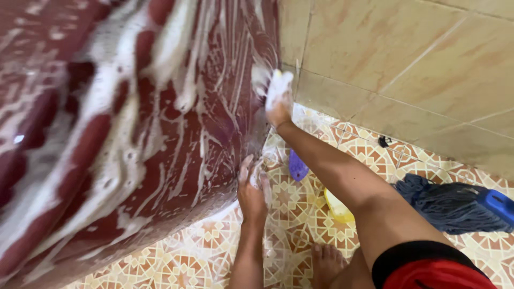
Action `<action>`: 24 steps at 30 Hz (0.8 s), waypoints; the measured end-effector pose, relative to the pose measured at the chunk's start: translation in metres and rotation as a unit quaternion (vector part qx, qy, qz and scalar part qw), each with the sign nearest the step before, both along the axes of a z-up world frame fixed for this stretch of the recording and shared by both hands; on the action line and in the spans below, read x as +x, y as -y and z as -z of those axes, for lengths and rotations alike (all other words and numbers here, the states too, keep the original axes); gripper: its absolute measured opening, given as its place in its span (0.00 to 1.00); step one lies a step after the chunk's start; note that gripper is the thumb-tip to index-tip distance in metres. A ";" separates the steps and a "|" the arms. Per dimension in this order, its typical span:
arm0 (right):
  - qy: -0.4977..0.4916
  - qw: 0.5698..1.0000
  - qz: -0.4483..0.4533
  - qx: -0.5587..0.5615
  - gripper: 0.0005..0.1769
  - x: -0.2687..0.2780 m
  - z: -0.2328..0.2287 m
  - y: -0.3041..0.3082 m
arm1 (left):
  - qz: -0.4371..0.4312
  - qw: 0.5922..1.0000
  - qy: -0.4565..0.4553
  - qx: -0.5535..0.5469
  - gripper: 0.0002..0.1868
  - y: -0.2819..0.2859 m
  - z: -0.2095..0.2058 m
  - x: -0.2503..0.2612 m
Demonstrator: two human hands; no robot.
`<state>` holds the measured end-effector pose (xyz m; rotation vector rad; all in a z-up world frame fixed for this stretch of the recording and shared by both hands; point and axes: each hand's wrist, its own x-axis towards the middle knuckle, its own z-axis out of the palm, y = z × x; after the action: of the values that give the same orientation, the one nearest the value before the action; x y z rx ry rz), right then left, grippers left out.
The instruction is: The person scrubs the exterior of a large maroon water tank using a brush and soapy water. They scrub the sides and base of the tank, use a yellow bucket to collect water from a hose, and pour the water onto the floor to rinse the area.
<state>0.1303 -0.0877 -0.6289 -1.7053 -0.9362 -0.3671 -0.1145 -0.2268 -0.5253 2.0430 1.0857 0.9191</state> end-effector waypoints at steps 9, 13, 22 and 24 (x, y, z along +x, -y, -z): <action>-0.015 0.998 -0.047 0.037 0.24 -0.005 -0.027 -0.036 | 0.037 0.984 0.010 0.174 0.15 -0.001 -0.020 -0.049; 0.096 0.986 -0.087 0.104 0.23 -0.028 -0.111 -0.045 | 0.148 0.956 0.001 0.254 0.18 -0.034 -0.067 -0.067; 0.113 0.990 -0.012 -0.087 0.22 -0.032 -0.004 0.013 | 0.343 0.823 -0.237 0.386 0.25 -0.044 -0.118 -0.093; -0.043 0.994 -0.008 -0.100 0.18 -0.044 -0.010 0.028 | 0.329 0.800 -0.245 0.439 0.19 -0.043 -0.118 -0.095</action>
<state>0.0865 -0.1160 -0.6191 -1.8795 -0.9478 -0.1925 -0.2090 -0.1836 -0.4075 3.2381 -0.0025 0.5430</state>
